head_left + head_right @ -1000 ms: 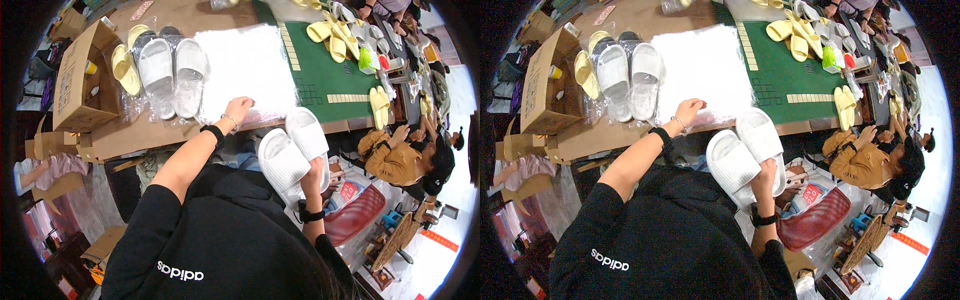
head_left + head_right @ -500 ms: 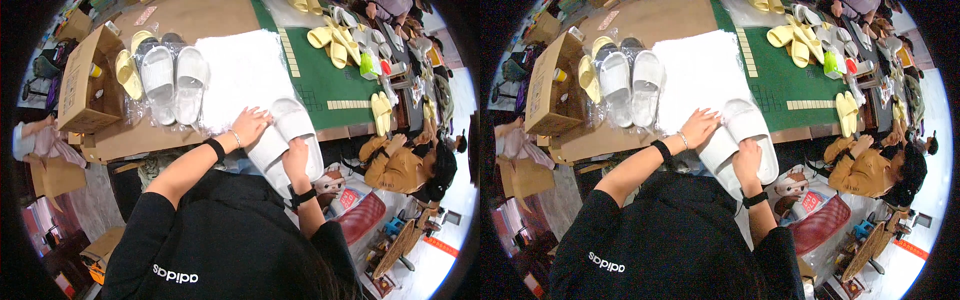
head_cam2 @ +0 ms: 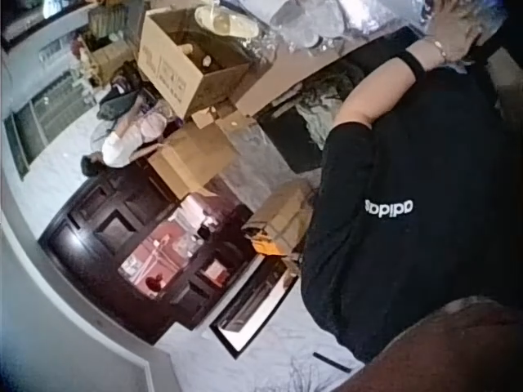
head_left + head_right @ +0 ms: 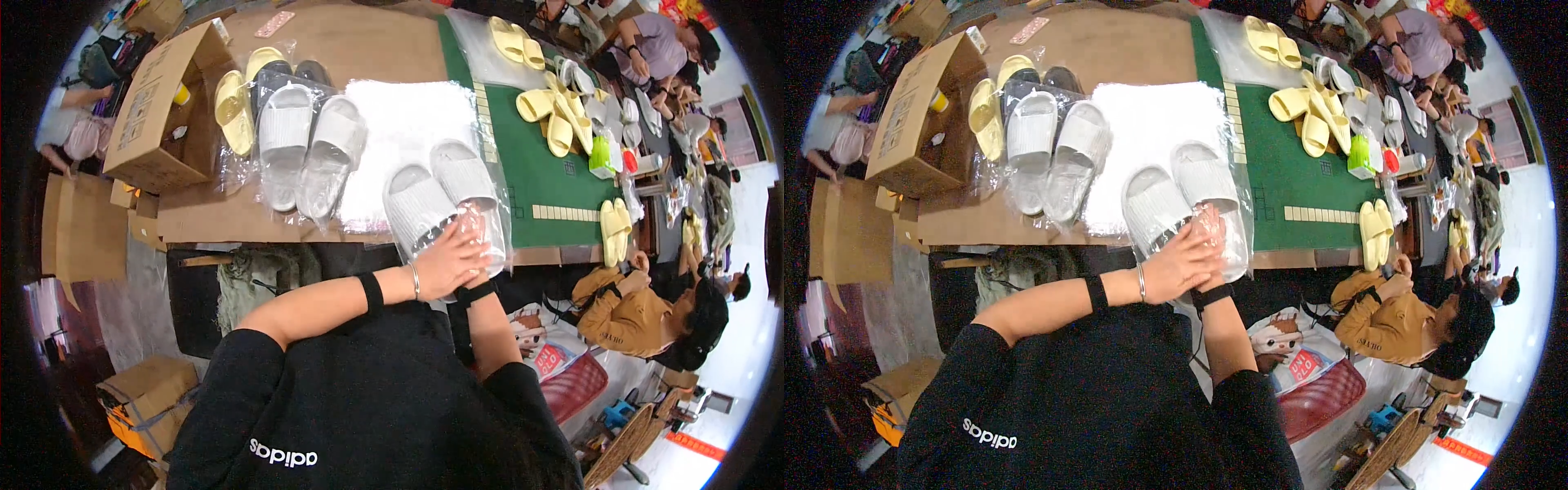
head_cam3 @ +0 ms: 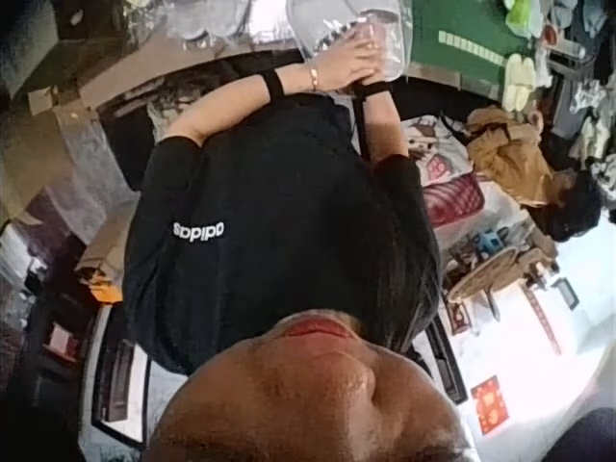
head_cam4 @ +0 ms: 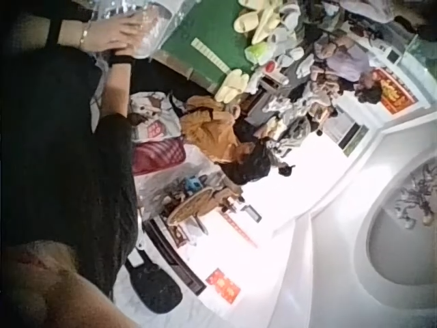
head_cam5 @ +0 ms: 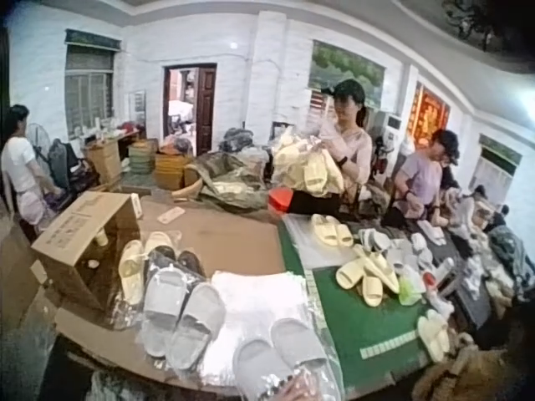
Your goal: Packaging finished plastic slippers into plastic bags and placing them into a collection sack.
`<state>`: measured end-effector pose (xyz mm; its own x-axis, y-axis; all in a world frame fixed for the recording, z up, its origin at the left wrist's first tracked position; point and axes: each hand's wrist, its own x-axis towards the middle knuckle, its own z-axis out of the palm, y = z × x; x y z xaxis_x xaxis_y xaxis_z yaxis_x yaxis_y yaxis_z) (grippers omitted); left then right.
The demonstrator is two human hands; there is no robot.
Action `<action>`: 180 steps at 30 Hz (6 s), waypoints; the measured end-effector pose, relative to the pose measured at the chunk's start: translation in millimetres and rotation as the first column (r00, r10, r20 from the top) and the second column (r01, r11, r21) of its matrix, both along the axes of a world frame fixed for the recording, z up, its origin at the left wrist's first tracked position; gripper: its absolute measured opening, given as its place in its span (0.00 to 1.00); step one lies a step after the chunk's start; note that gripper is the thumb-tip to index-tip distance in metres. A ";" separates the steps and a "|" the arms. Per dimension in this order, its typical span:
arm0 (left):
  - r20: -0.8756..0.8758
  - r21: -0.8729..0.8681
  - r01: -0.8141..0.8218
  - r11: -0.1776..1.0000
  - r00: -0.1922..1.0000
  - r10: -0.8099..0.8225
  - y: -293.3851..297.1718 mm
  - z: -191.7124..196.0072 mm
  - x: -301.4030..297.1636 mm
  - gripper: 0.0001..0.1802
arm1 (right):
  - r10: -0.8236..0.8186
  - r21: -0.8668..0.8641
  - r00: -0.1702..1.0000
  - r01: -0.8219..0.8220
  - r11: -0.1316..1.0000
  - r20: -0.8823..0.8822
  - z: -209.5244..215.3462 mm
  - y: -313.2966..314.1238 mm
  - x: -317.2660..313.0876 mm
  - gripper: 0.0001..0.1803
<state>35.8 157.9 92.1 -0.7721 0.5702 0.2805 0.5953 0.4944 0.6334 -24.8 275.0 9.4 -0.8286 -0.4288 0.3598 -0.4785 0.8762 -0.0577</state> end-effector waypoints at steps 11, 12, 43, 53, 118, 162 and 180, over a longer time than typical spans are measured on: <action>0.088 0.107 0.005 0.994 0.996 -0.014 -10.5 32.9 66.8 0.22 | -0.074 -0.232 0.996 0.084 0.969 0.054 -0.7 -46.4 -46.8 0.11; 0.091 0.105 -0.008 0.994 0.996 -0.002 -19.1 32.1 70.6 0.22 | -0.079 -0.297 0.989 0.113 0.948 0.123 0.3 -58.5 -44.3 0.11; 0.184 -0.274 -0.961 0.037 -0.015 0.983 -310.6 -73.2 13.8 0.32 | 0.516 -0.589 0.513 -0.024 0.808 0.686 95.1 -152.3 -53.2 0.15; 0.364 0.088 -0.897 0.434 0.434 0.824 -302.1 -71.4 -18.1 0.28 | 0.715 -0.731 0.228 0.414 0.543 0.661 -53.7 -179.4 -76.1 0.36; 0.667 0.231 -0.969 0.085 0.222 0.712 -313.6 -23.6 -54.4 0.32 | 0.887 -0.319 -0.055 0.921 0.222 0.459 -13.0 -236.5 -129.9 0.29; 0.936 0.343 -0.614 -0.711 0.165 0.310 -238.8 -127.2 189.5 0.49 | 0.537 -0.392 -0.389 0.394 0.831 0.748 -51.1 -266.3 -4.0 0.30; 0.931 0.209 -0.734 -0.646 0.352 -0.098 -193.0 -159.5 285.4 0.17 | 0.533 -0.395 -0.430 0.372 0.840 0.728 -38.2 -229.4 75.0 0.19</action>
<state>321.2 -35.1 -67.4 -0.5273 -0.5051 -0.6832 0.2147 -0.8573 0.4680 50.2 45.5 -28.8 -0.0986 -0.7659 -0.6354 0.5792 0.4750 -0.6625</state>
